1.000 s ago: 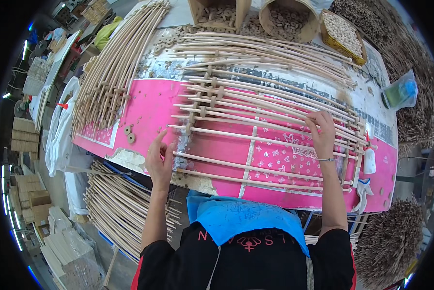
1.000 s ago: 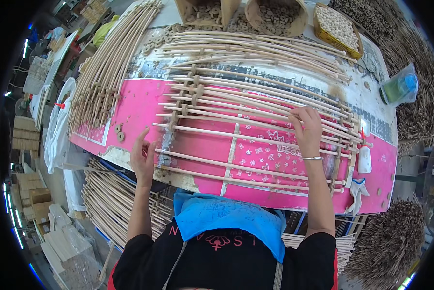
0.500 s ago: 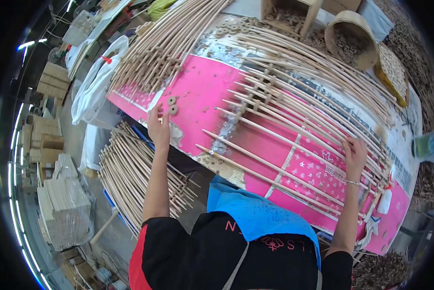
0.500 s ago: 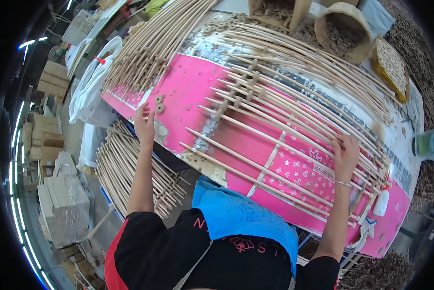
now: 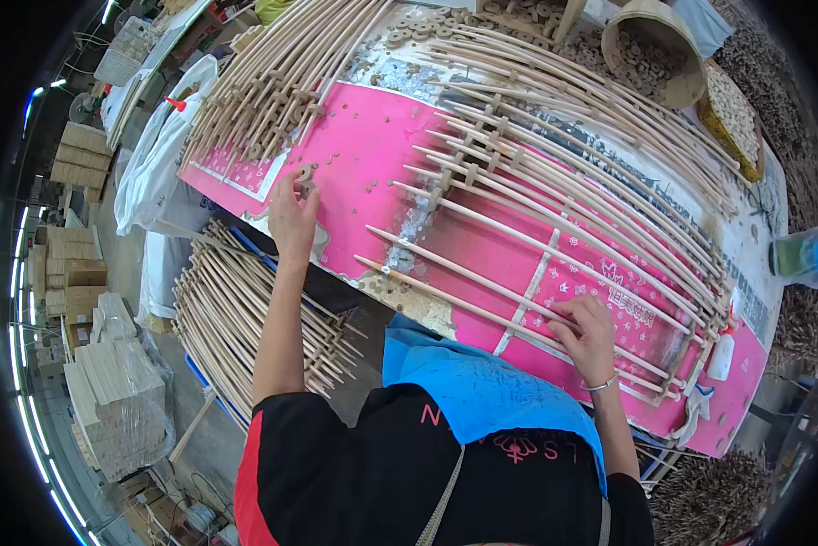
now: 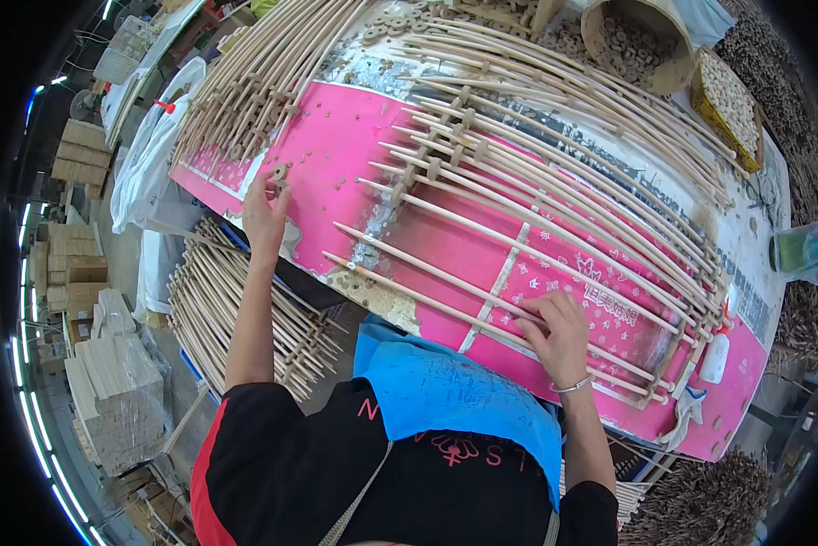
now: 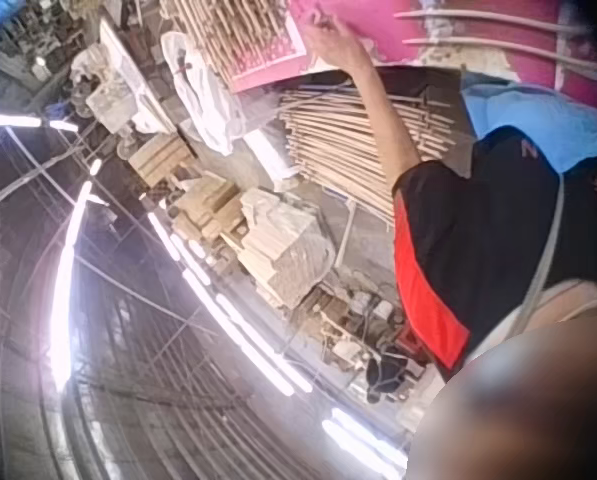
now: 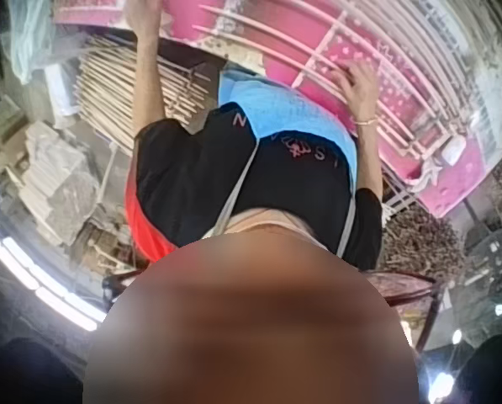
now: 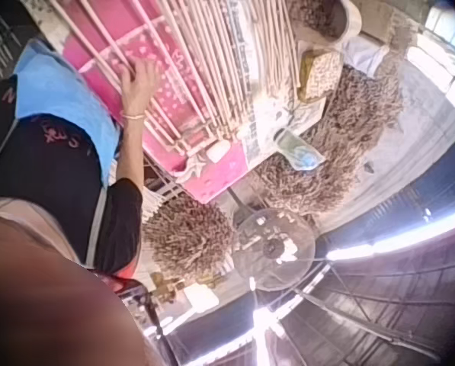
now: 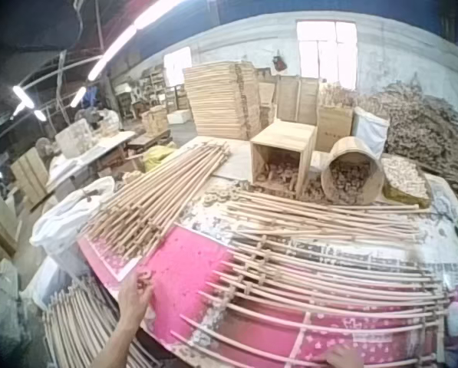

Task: Assembling wooden slats by applying glue and fitting them into a frame on a workbench.

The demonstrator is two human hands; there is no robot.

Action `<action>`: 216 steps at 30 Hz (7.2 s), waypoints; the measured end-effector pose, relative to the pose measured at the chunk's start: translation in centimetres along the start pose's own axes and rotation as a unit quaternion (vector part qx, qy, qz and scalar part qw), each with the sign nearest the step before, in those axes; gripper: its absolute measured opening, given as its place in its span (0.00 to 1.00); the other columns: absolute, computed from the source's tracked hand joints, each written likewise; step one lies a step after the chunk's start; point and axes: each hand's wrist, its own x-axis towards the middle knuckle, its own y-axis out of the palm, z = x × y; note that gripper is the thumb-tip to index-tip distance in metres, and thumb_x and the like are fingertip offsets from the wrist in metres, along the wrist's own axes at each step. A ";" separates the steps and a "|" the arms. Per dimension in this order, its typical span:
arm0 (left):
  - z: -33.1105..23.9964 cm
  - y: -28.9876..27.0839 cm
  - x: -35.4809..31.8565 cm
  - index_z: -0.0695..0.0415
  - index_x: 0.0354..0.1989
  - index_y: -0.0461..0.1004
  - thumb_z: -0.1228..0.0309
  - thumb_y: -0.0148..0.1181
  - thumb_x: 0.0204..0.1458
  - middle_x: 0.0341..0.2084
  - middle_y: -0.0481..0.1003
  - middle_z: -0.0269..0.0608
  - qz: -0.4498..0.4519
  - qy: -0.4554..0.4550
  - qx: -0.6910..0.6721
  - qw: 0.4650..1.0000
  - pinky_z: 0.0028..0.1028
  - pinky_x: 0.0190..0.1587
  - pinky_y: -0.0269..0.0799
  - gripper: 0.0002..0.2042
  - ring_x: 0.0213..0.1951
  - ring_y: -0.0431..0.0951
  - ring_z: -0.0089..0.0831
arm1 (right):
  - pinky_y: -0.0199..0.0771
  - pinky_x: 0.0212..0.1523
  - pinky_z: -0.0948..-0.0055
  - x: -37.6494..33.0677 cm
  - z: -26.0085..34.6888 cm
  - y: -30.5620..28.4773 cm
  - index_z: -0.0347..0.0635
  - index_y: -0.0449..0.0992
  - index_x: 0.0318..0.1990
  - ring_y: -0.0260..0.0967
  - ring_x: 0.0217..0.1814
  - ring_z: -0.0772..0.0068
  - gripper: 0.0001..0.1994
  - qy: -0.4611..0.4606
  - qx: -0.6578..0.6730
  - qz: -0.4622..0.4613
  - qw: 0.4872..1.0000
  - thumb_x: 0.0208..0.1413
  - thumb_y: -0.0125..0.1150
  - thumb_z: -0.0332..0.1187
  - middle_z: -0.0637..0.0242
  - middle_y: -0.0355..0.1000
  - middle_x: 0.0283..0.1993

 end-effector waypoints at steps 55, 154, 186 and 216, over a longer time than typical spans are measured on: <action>-11.0 0.4 -5.9 0.51 0.83 0.46 0.72 0.73 0.58 0.31 0.83 0.36 0.288 -0.156 -0.509 0.796 0.18 0.34 0.67 0.48 0.31 0.76 0.16 | 0.73 0.35 0.61 1.2 0.9 0.4 0.39 0.79 0.37 0.75 0.36 0.57 0.06 0.074 0.049 -0.058 0.994 0.59 0.69 0.30 0.60 0.74 0.33; 4.4 0.5 0.5 0.55 0.62 0.77 0.66 0.70 0.58 0.47 0.80 0.44 0.015 -0.043 -0.103 0.994 0.37 0.51 0.78 0.23 0.45 0.82 0.38 | 0.69 0.44 0.59 -3.4 0.6 0.7 0.43 0.82 0.39 0.71 0.42 0.56 0.11 -0.002 -0.018 0.036 0.999 0.48 0.74 0.31 0.62 0.73 0.37; -6.3 -2.5 -5.6 0.59 0.51 0.81 0.60 0.62 0.69 0.38 0.81 0.31 0.301 -0.280 -0.591 0.694 0.17 0.38 0.70 0.15 0.35 0.75 0.14 | 0.71 0.33 0.70 -1.7 1.5 -0.3 0.35 0.81 0.40 0.72 0.34 0.67 0.05 0.064 0.083 -0.054 0.993 0.56 0.70 0.22 0.62 0.71 0.36; -9.3 0.2 -6.7 0.57 0.48 0.80 0.65 0.62 0.69 0.31 0.75 0.26 0.301 -0.267 -0.555 0.728 0.11 0.24 0.57 0.09 0.27 0.69 0.09 | 0.75 0.39 0.59 1.3 -1.0 0.7 0.43 0.81 0.37 0.75 0.38 0.58 0.08 0.011 -0.040 -0.128 0.991 0.62 0.67 0.36 0.63 0.75 0.33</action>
